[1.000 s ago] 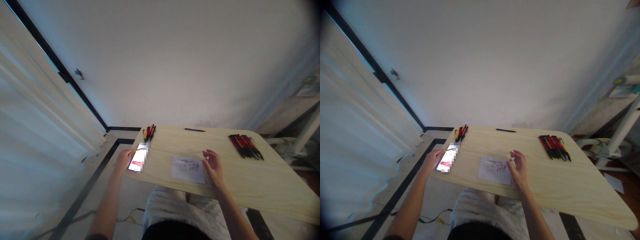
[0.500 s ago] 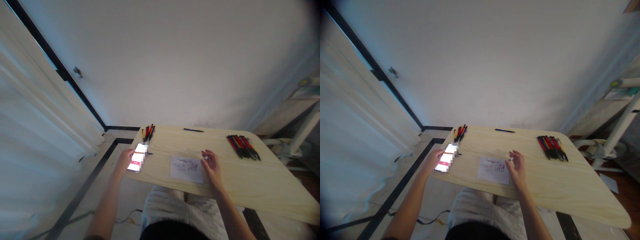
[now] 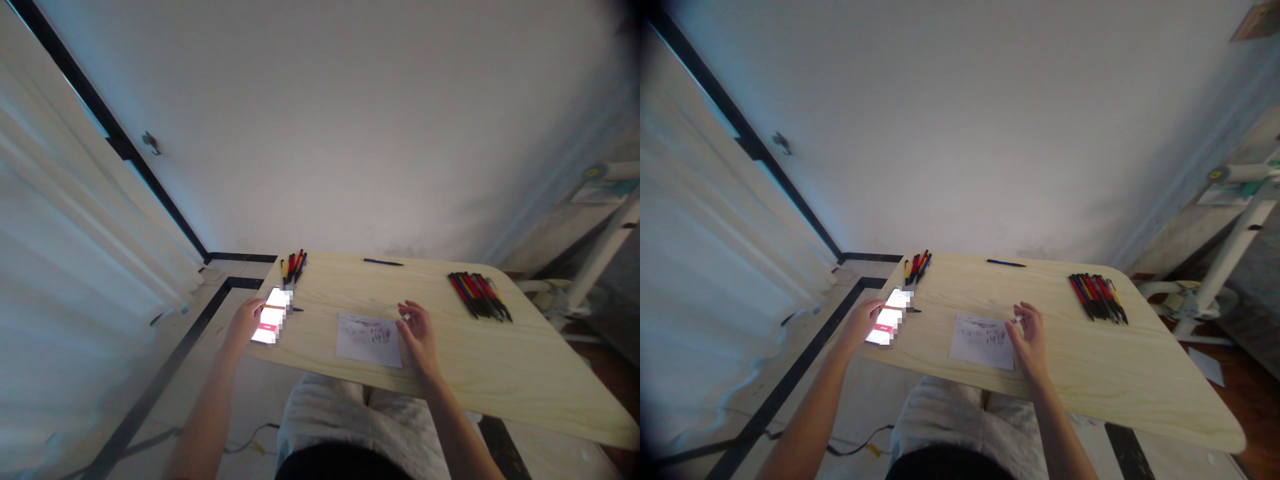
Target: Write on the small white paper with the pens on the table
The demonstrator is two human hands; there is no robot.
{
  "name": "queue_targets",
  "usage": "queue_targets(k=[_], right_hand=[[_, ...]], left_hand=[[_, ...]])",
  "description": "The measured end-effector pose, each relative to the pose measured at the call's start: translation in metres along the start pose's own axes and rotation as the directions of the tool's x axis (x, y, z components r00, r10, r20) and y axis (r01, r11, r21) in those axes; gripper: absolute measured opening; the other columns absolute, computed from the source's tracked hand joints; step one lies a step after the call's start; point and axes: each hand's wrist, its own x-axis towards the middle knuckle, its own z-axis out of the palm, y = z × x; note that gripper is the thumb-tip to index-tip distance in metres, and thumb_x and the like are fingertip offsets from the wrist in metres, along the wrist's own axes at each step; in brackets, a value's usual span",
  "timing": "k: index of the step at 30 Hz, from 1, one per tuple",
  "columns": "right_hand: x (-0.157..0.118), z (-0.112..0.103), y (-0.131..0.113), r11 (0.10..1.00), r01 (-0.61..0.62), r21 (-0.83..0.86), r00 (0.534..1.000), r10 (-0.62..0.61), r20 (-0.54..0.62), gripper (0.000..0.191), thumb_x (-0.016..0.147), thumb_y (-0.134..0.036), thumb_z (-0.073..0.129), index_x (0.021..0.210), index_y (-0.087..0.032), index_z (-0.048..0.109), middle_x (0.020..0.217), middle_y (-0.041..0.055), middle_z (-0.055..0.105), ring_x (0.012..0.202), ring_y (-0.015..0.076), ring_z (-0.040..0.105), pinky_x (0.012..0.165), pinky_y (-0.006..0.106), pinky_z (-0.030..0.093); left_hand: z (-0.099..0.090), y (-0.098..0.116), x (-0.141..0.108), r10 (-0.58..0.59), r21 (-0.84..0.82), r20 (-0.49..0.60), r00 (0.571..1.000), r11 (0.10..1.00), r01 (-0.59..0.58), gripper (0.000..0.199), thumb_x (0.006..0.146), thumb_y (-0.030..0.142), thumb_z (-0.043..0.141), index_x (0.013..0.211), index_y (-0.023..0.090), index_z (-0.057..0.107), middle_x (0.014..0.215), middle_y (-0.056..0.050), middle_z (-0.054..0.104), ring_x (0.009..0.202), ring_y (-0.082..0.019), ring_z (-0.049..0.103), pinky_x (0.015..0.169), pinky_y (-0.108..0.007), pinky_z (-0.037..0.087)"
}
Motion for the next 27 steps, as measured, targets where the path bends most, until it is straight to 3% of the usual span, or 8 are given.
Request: queue_targets(k=[12,20,27], right_hand=[[-0.001,0.0,-0.003,1.0,0.001,-0.021,1.0,-0.001,0.001,0.029,0.071,-0.037,0.06,0.094,-0.021,0.053,0.114,0.0102,0.042,0.103,0.0242,0.048,0.087,0.043,0.039],[0.0,0.001,-0.006,0.999,0.023,-0.046,1.0,-0.023,0.003,0.028,0.072,-0.036,0.059,0.094,-0.021,0.053,0.114,0.0106,0.043,0.102,0.0245,0.048,0.088,0.044,0.038],[0.001,0.0,-0.005,0.998,0.022,-0.053,1.0,-0.021,0.016,0.025,0.073,-0.036,0.058,0.092,-0.021,0.052,0.114,0.0105,0.043,0.104,0.0248,0.047,0.088,0.043,0.039]], left_hand=[[-0.003,0.004,-0.002,-0.016,0.017,-0.014,1.0,1.0,0.017,0.034,0.08,0.022,0.038,0.108,0.015,0.056,0.108,-0.007,0.058,0.1,-0.017,0.052,0.09,-0.029,0.039],[-0.001,0.008,0.001,-0.037,0.097,-0.124,0.992,0.994,0.049,0.033,0.081,0.019,0.033,0.105,0.017,0.056,0.104,-0.008,0.058,0.1,-0.019,0.051,0.091,-0.032,0.037],[0.004,0.02,0.024,0.008,0.153,-0.08,0.997,0.988,0.004,0.032,0.079,0.018,0.035,0.101,0.016,0.058,0.103,-0.007,0.06,0.099,-0.019,0.05,0.091,-0.032,0.036]])
